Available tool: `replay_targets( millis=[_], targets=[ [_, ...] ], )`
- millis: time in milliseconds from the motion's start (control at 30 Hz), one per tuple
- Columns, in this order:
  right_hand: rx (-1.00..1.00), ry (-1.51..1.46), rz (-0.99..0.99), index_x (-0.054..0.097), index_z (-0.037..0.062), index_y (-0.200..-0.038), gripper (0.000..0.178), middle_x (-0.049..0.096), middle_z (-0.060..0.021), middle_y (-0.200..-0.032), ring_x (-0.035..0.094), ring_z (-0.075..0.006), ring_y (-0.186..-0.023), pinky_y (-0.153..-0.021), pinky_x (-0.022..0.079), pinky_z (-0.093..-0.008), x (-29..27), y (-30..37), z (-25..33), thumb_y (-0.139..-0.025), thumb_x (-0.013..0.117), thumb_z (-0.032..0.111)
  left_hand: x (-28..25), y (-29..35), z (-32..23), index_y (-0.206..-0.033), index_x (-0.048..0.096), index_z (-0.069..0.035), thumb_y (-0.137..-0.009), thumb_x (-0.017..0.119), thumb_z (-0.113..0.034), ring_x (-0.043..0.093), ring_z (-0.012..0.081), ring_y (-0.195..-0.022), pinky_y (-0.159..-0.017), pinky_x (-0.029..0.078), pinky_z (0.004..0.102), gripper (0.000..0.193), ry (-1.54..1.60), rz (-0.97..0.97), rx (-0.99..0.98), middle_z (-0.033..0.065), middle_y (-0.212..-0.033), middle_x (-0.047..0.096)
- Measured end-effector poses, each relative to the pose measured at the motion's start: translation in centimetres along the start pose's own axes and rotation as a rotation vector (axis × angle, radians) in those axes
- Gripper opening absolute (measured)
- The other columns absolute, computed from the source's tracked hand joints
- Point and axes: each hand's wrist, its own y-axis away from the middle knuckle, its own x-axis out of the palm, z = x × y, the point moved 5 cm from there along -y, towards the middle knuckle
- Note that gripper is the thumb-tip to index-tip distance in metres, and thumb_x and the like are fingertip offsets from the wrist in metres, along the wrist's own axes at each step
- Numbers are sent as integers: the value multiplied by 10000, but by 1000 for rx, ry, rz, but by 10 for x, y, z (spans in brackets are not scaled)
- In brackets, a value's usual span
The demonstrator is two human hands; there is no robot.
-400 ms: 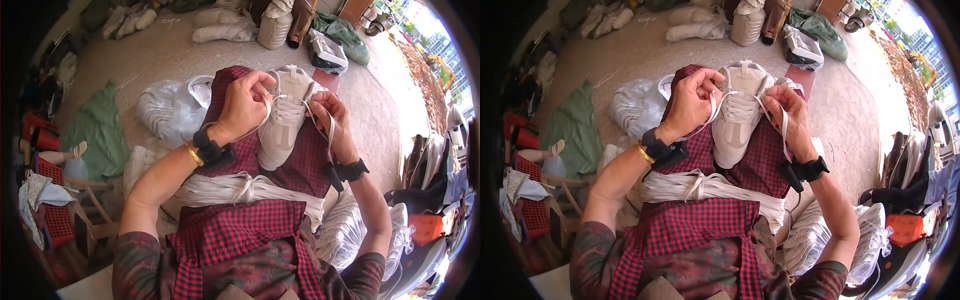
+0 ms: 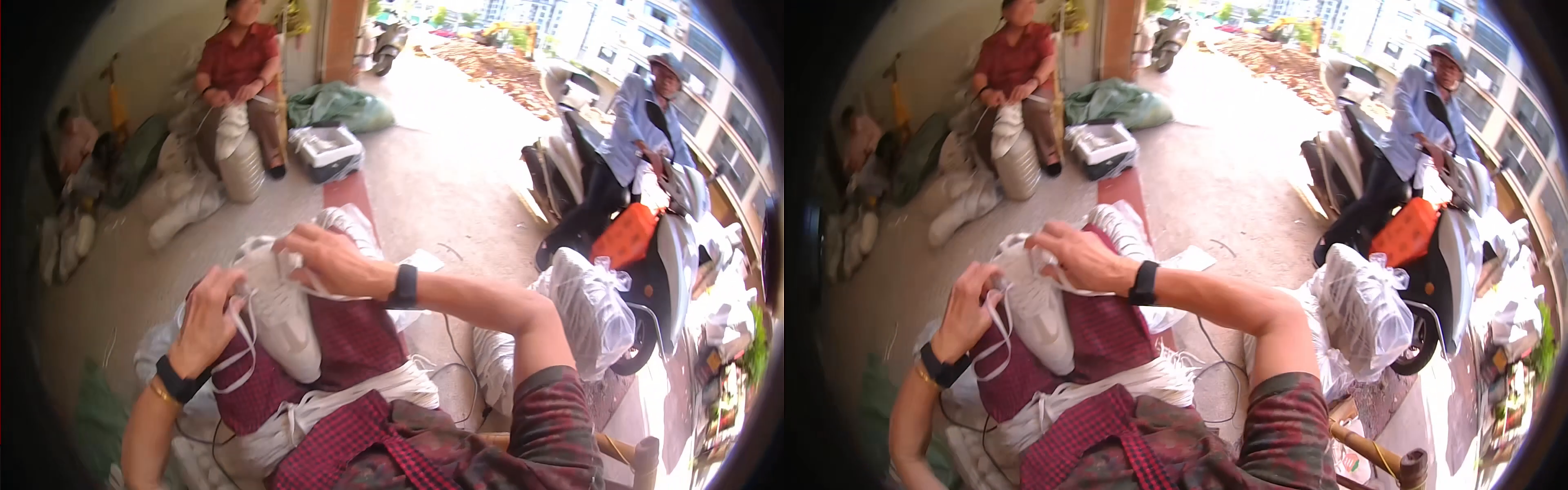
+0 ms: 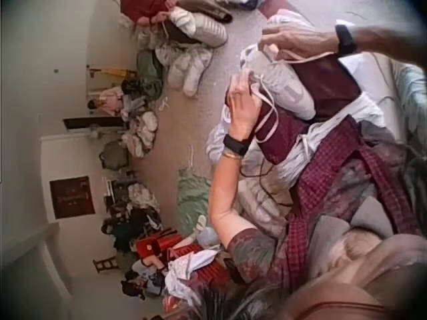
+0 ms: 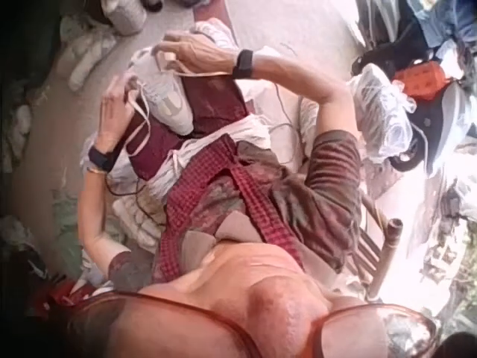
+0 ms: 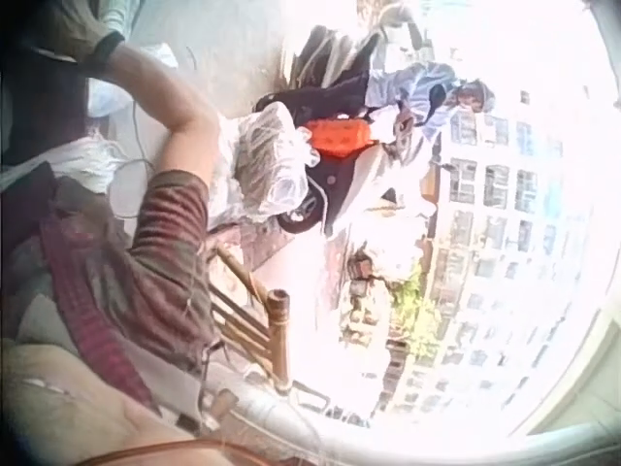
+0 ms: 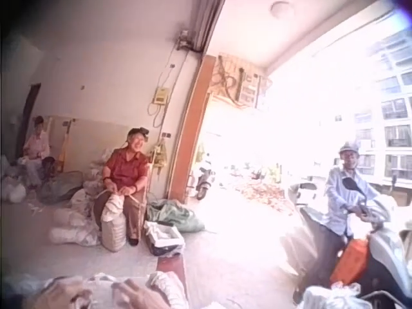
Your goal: Manually inserting laces into white shoes and tying/arranging components during footwear production.
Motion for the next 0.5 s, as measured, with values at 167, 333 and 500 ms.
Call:
replay_targets(
  millis=[167, 333, 500],
  targets=[
    [-468, 264, 291, 660, 63, -933, 198, 523, -112, -1051, 494, -301, -1061, -813, 497, -419, 15, -30, 25, -818, 722, 212, -21, -19, -18, -891, 594, -42, -650, 785, 13, 606, 338, -920, -764, 513, 445, 312, -269, 328, 157, 119, -987, 532],
    [-528, 485, 433, 683, 103, -948, 223, 530, -48, -1063, 469, -267, -1086, -830, 469, -401, 15, -37, 18, -808, 732, 271, -12, -36, -7, -855, 594, -69, -663, 803, -78, 617, 335, -917, -759, 521, 428, 285, -325, 433, 312, 93, -921, 579],
    [-582, 485, 487, 696, 92, -907, 191, 551, -68, -1039, 499, -276, -1052, -807, 491, -399, 26, -47, 19, -820, 688, 261, -4, -31, 10, -862, 709, -114, -696, 746, -77, 633, 334, -899, -797, 531, 429, 174, -352, 501, 243, 103, -933, 639]
  ],
)
